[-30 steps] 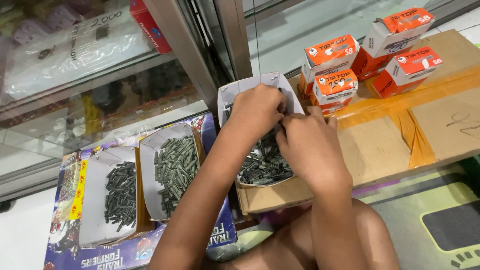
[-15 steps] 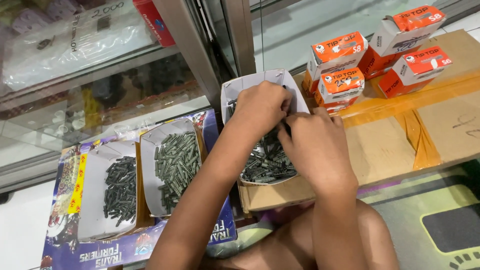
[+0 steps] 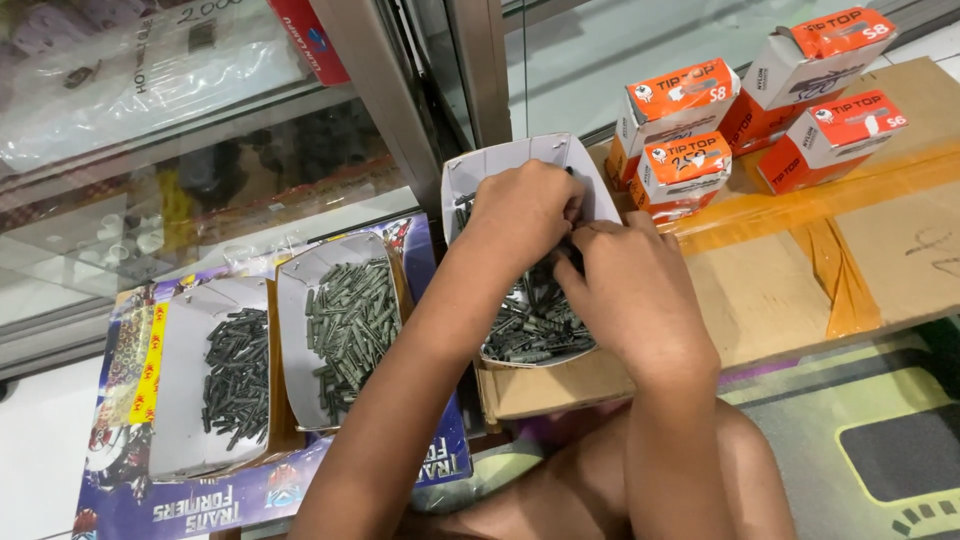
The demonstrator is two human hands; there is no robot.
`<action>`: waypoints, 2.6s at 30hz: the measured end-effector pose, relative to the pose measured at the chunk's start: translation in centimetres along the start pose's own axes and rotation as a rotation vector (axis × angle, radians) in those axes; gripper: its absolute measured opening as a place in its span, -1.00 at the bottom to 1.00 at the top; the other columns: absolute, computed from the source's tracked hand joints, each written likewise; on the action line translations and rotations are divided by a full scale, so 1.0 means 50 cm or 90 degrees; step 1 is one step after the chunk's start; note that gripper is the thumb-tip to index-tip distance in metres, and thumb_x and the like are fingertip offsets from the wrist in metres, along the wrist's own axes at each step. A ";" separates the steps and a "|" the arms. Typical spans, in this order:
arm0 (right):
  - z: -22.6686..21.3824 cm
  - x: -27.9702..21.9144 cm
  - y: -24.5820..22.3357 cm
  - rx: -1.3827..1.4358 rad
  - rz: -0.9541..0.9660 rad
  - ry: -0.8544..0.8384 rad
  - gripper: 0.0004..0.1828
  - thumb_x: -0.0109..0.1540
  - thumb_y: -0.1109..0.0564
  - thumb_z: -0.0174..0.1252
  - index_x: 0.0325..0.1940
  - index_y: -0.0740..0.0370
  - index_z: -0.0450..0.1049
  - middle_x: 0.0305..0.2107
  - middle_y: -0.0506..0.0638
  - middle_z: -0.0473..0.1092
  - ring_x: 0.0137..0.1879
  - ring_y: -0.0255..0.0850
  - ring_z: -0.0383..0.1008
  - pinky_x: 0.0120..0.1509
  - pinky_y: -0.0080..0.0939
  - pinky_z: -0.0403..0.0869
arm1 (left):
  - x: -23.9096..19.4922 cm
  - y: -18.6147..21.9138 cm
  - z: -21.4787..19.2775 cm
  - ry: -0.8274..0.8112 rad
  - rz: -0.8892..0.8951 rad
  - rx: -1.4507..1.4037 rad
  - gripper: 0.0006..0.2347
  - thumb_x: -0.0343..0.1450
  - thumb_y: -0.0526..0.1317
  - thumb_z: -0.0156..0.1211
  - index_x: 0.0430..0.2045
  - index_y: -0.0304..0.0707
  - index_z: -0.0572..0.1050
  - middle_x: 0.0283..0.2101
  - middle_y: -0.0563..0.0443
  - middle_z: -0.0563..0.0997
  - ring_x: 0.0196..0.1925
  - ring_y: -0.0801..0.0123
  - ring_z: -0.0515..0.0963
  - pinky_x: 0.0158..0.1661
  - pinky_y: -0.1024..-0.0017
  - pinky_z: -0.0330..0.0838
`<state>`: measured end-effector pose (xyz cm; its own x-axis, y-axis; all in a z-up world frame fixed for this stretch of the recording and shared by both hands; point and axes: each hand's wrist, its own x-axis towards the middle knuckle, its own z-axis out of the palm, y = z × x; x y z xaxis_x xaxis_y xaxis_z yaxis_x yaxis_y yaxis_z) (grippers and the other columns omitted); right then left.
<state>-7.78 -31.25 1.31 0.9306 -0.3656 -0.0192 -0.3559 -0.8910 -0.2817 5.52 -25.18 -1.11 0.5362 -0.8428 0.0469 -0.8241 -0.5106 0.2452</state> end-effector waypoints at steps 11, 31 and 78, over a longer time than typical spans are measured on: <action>-0.028 -0.011 -0.017 0.173 -0.046 0.011 -0.61 0.29 0.02 0.02 -0.03 0.40 0.52 -0.09 0.29 0.47 0.01 0.23 0.48 0.00 0.20 0.48 | 0.005 -0.014 0.008 0.009 0.006 -0.024 -0.95 0.20 -0.35 0.34 -0.58 -0.17 0.60 -0.48 -0.07 0.61 -0.32 -0.02 0.67 -0.26 0.01 0.57; -0.012 -0.015 -0.005 0.027 0.001 -0.023 -0.66 0.26 -0.06 0.04 -0.15 0.20 0.59 -0.41 0.19 0.53 -0.18 0.21 0.55 -0.15 0.17 0.53 | -0.002 -0.013 -0.001 -0.019 -0.026 -0.101 -0.93 0.22 -0.32 0.33 -0.65 -0.06 0.58 -0.48 0.02 0.60 -0.29 0.04 0.67 -0.26 0.09 0.56; -0.004 -0.011 0.002 0.213 -0.183 0.227 -0.70 0.13 0.34 0.07 -0.07 0.49 0.51 0.10 0.17 0.44 0.05 0.09 0.47 0.09 -0.05 0.40 | -0.041 -0.051 0.005 0.153 -0.008 0.025 -0.91 0.06 -0.37 0.27 -0.72 -0.09 0.62 -0.46 0.00 0.61 -0.48 0.04 0.59 -0.42 0.17 0.45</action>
<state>-8.37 -31.20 1.46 0.8791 -0.2408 0.4114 0.0077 -0.8557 -0.5173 6.49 -22.19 -2.07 0.5712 -0.7737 0.2740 -0.8207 -0.5313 0.2103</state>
